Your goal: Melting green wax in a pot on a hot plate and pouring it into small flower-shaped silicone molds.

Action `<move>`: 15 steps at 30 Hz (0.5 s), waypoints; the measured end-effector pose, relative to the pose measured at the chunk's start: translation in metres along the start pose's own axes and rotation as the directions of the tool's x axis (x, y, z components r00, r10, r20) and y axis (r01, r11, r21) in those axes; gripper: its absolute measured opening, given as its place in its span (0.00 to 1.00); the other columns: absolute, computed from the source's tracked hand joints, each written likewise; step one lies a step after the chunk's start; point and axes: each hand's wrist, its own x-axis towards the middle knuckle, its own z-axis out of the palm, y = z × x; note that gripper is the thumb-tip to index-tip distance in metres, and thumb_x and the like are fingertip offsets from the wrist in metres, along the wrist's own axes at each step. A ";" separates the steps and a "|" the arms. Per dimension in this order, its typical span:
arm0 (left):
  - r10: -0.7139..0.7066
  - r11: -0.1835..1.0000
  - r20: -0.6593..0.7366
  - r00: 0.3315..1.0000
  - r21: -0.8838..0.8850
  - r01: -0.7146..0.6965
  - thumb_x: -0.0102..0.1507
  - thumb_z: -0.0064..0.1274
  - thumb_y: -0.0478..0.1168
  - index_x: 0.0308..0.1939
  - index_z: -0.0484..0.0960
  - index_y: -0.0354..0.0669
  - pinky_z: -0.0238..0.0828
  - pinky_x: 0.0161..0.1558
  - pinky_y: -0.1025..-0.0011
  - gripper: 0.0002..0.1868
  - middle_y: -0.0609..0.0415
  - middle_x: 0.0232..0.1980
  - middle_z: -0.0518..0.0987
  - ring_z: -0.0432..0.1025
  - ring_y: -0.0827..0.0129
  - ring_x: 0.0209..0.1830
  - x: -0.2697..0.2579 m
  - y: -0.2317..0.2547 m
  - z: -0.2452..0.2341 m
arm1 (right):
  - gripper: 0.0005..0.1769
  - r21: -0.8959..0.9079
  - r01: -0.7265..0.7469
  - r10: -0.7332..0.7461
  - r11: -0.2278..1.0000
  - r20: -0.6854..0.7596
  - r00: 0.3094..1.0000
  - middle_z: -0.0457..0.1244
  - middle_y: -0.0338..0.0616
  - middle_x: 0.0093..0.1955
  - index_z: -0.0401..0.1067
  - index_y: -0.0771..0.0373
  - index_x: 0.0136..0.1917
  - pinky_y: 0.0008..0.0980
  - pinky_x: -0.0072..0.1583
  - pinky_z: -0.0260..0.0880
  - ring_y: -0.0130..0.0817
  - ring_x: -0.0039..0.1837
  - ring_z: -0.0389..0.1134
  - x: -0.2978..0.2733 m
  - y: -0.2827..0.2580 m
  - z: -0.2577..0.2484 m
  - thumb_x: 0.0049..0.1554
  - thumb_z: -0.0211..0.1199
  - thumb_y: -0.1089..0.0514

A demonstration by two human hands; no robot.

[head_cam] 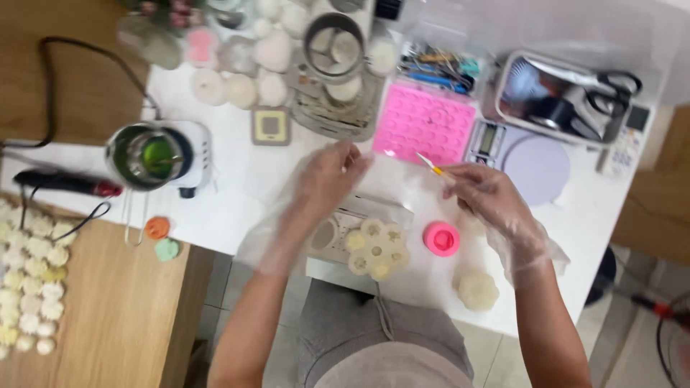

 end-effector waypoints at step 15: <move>-0.654 0.653 -0.611 0.446 -0.159 0.740 0.66 0.52 0.50 0.64 0.72 0.37 0.73 0.51 0.53 0.27 0.35 0.55 0.78 0.76 0.45 0.50 -0.225 -0.199 -0.141 | 0.20 -0.336 0.371 -0.299 0.866 0.246 0.922 0.73 0.37 0.47 0.75 0.54 0.65 0.27 0.55 0.73 0.21 0.52 0.72 -0.031 -0.128 0.240 0.60 0.58 0.59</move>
